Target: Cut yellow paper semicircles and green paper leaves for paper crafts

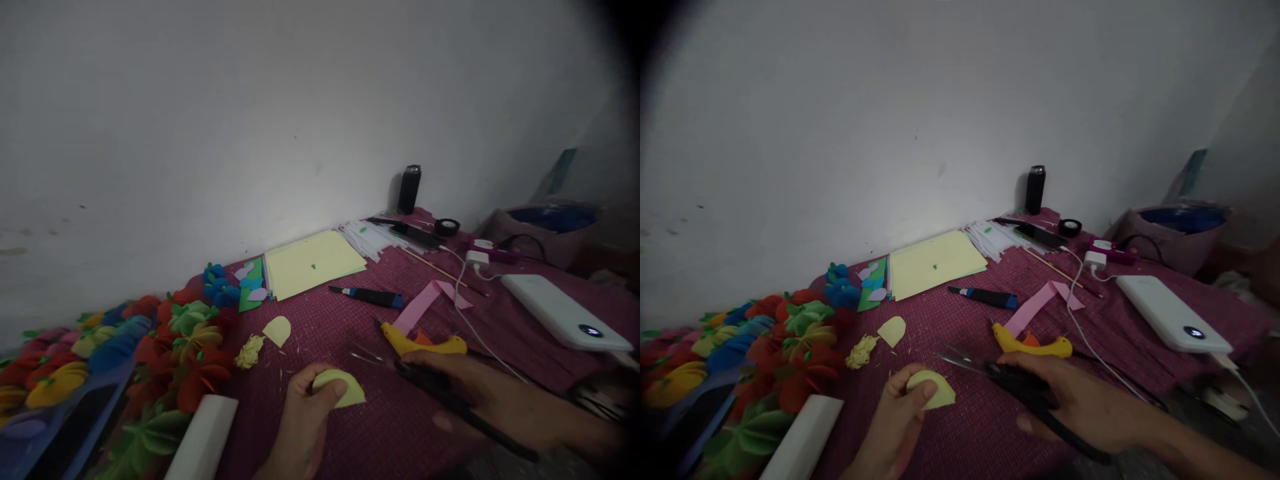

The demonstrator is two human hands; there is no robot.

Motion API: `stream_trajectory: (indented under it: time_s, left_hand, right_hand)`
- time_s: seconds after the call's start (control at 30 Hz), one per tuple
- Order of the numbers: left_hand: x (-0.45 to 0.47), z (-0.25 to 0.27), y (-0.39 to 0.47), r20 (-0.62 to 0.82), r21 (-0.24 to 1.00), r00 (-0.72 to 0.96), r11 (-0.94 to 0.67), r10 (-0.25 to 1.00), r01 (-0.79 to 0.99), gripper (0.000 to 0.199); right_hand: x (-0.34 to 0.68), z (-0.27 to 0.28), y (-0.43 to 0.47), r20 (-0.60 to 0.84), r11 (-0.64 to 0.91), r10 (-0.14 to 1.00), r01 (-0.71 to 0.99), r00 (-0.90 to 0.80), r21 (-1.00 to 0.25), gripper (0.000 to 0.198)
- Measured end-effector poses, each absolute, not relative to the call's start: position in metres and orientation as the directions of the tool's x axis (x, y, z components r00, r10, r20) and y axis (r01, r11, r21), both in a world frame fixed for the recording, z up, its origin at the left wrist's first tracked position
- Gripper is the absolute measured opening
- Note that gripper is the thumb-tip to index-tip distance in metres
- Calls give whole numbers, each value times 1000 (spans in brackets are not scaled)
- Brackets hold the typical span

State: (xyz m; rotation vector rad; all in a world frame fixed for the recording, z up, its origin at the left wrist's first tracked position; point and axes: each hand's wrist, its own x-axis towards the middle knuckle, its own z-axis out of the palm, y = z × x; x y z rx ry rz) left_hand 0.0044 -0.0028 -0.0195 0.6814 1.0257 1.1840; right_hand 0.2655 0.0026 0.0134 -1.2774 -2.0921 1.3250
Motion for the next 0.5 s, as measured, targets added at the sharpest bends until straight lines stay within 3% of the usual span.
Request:
stream_trajectory:
  time_s: [0.23,0.5]
  left_hand:
    - [5,-12,-4,-251,835,82,258,965,-486,24]
    - [5,-13,-5,-194,875,46,195,980,-443,17]
  right_hand:
    - [245,12,-6,-241,90,810,519,-535,-850,63]
    - [236,9,-7,-95,229,837,503,-539,-834,51]
